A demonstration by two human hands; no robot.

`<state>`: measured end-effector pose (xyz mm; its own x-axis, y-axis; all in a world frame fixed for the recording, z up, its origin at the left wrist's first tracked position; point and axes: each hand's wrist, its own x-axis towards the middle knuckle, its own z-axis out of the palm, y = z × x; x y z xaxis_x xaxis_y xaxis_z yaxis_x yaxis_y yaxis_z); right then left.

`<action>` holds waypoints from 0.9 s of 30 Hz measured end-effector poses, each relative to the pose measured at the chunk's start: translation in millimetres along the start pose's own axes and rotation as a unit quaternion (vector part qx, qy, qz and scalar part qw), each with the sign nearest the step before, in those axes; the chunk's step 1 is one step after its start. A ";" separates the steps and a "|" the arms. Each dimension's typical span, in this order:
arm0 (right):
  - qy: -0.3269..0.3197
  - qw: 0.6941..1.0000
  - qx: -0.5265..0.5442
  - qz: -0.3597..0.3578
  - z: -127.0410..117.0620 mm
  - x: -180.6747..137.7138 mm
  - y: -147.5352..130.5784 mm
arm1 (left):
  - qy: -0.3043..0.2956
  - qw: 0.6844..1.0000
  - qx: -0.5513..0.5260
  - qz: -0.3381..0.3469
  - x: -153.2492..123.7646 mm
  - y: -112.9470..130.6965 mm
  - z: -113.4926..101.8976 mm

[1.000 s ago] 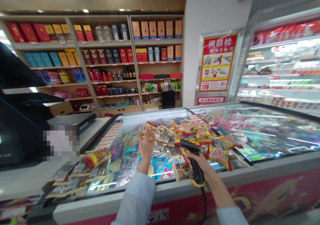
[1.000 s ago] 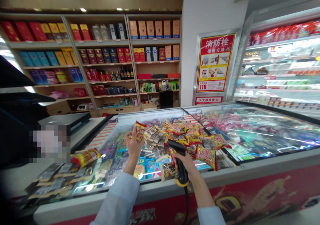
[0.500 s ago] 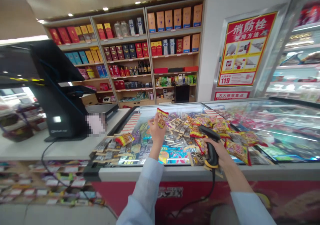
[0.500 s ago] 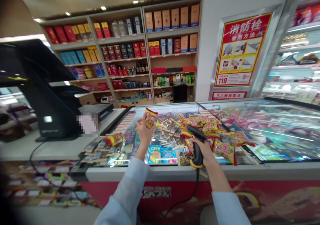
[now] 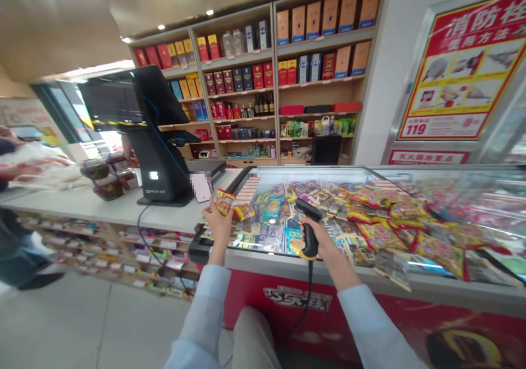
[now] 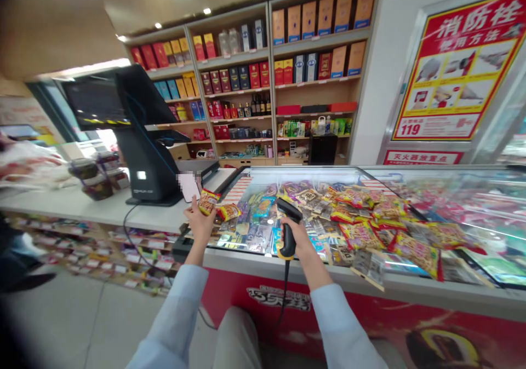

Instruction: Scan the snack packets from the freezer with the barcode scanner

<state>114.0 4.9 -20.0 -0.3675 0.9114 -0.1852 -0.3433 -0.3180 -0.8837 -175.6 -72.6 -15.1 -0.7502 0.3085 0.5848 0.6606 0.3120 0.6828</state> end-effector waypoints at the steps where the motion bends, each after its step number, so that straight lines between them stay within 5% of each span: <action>1: -0.005 1.000 0.005 0.006 10.9 2.4 6.8 | 0.003 1.000 0.004 -0.006 -0.2 -8.8 0.8; 10: -0.063 0.997 0.001 0.043 64.9 17.1 55.7 | 0.036 0.982 0.154 0.101 -28.4 -47.4 13.0; 17: -0.068 0.996 -0.002 0.052 64.6 27.0 64.7 | 0.020 0.974 0.141 0.179 -32.1 -51.6 13.6; 27: -0.065 0.997 -0.002 0.043 59.3 29.8 71.6 | 0.006 0.970 0.145 0.193 -34.3 -51.4 13.6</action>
<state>27.2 -6.2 -63.3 -0.5042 0.8395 -0.2024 -0.3028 -0.3913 -0.8690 -183.4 -87.0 -76.1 -0.4448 0.4422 0.7789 0.8710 0.4159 0.2613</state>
